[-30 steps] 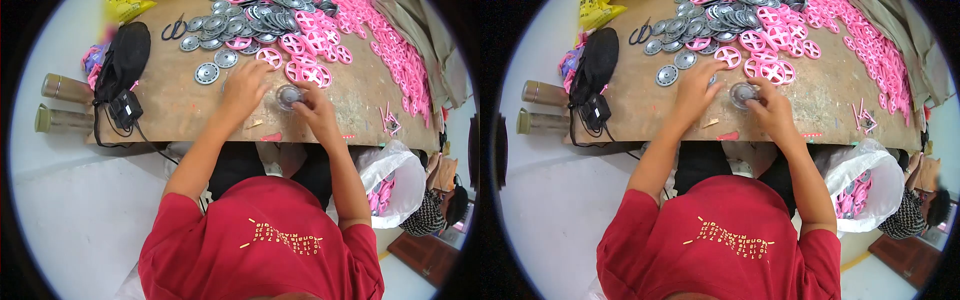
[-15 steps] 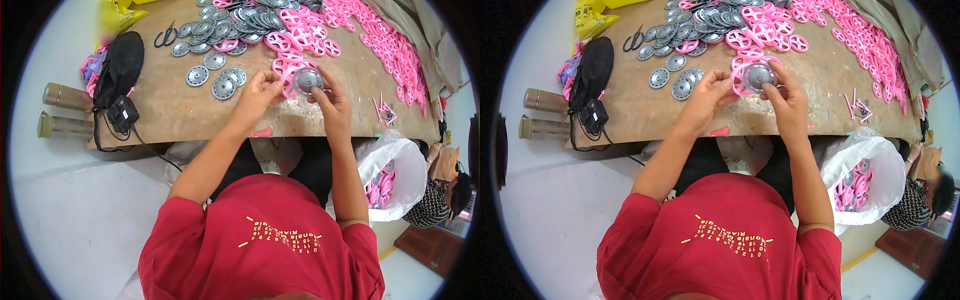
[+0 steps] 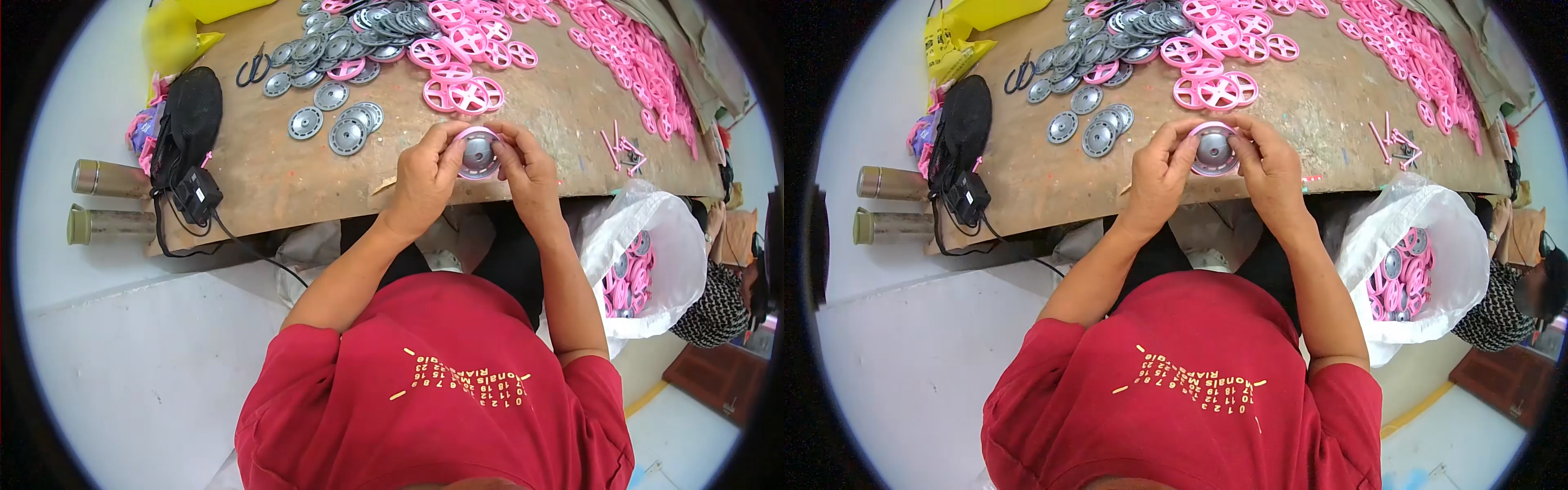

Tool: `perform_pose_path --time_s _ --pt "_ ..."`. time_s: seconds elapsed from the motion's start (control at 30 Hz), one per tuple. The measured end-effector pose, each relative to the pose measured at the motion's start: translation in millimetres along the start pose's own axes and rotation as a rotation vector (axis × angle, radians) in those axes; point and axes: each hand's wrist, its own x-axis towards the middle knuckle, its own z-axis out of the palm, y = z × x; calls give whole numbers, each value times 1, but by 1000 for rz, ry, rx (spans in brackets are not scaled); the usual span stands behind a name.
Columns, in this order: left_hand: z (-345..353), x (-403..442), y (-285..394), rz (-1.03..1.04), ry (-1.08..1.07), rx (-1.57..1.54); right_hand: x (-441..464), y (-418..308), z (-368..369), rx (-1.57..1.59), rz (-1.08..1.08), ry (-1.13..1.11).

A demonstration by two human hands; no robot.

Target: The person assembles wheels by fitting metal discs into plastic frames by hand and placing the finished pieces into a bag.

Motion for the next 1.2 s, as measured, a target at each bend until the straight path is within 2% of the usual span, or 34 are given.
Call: perform_pose_path --time_s 0.03,0.1,0.17,0.4,0.43,0.5,0.53,0.6,0.67,0.73,0.77,0.8,0.83,0.93,1.07,1.2 --pt "-2 1 2 -49 -48 -38 0 1 -1 -1 2 2" --pt "-1 -1 7 -102 -99 -80 0 5 -4 200 53 22" --pt "4 -7 13 -314 -122 -418 -2 1 -7 185 45 16" --pt "19 -22 1 -372 -184 -362 -27 8 -21 163 59 -15" --pt "22 -24 0 -314 -247 -371 -33 4 -28 245 73 -14" --pt "22 -20 1 -183 -324 -306 -49 -13 -50 122 163 140" --pt "17 -14 -2 -185 -319 -311 -57 -14 -71 89 123 183" --pt "1 6 -13 94 -240 282 -77 -21 -114 -27 115 372" --pt "-12 26 -22 138 -174 374 -98 -20 -166 -171 102 456" --pt "-23 45 -35 242 -167 687 -120 -7 -214 -305 104 493" --pt "-24 53 -44 243 -158 680 -128 -6 -228 -525 176 521" --pt "-23 59 -51 341 -110 754 -126 -15 -227 -745 247 548" --pt "-22 62 -58 438 -61 829 -120 -20 -224 -752 242 547" --pt "-19 66 -66 438 -100 916 -83 -34 -191 -779 144 620" --pt "-25 65 -61 438 -127 916 4 -27 -141 -428 -10 264" --pt "-40 49 -48 372 -151 845 95 -11 -71 -316 -140 17"
